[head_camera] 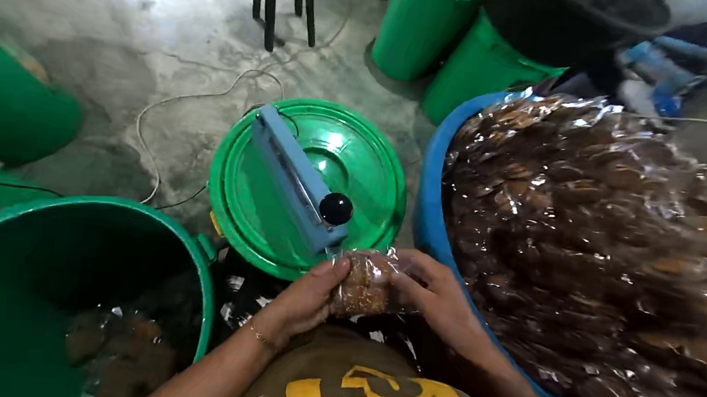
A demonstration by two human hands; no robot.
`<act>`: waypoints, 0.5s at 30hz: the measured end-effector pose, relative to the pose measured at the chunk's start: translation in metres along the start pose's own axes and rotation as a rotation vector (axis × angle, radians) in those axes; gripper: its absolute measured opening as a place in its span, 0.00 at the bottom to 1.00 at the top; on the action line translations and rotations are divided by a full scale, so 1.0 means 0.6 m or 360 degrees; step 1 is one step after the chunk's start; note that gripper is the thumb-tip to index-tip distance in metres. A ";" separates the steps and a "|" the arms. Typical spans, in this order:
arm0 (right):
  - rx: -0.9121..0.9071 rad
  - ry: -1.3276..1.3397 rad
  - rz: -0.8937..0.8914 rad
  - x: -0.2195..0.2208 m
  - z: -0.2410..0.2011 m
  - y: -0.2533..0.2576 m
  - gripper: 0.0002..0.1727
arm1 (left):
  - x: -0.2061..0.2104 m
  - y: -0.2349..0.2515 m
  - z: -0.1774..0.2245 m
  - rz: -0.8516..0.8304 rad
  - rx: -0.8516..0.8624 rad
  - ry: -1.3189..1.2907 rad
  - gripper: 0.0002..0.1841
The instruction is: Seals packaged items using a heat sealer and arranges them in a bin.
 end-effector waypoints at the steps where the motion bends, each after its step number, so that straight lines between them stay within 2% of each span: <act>1: -0.0006 0.0050 -0.0022 0.002 0.000 0.000 0.15 | -0.001 0.001 -0.003 0.0064 -0.0003 -0.0055 0.18; 3: -0.0084 0.0189 -0.0088 0.005 0.007 0.000 0.11 | -0.007 0.000 -0.007 0.0085 -0.0021 -0.0125 0.23; 4: -0.0135 0.0249 -0.0127 0.006 0.012 0.001 0.09 | -0.014 0.001 -0.011 -0.0007 -0.0031 -0.0153 0.27; 7: -0.0277 0.0250 -0.0267 0.006 0.022 0.002 0.15 | -0.043 0.002 -0.023 -0.0455 -0.0007 -0.0390 0.35; 9: -0.0360 0.0161 -0.0344 0.005 0.023 0.004 0.17 | -0.053 -0.001 -0.024 -0.0585 0.0023 -0.0444 0.38; 13: -0.0389 0.0127 -0.0434 0.001 0.024 0.009 0.19 | -0.055 -0.008 -0.026 -0.0456 0.0086 -0.0308 0.44; 14: -0.0347 0.0179 -0.0420 0.001 0.024 0.009 0.20 | -0.056 -0.006 -0.028 -0.0393 0.0103 -0.0273 0.44; 15: -0.0257 0.0229 -0.0421 0.001 0.024 0.011 0.26 | -0.058 -0.005 -0.029 -0.0344 0.0111 -0.0268 0.44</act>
Point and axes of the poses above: each hand's wrist, its own y-axis towards the middle knuckle, its own x-axis out of the palm, z = x × y, the point moved 1 cm from there along y, towards the middle knuckle, and after that the axes turned 14 degrees about z, right-handed, at the moved point
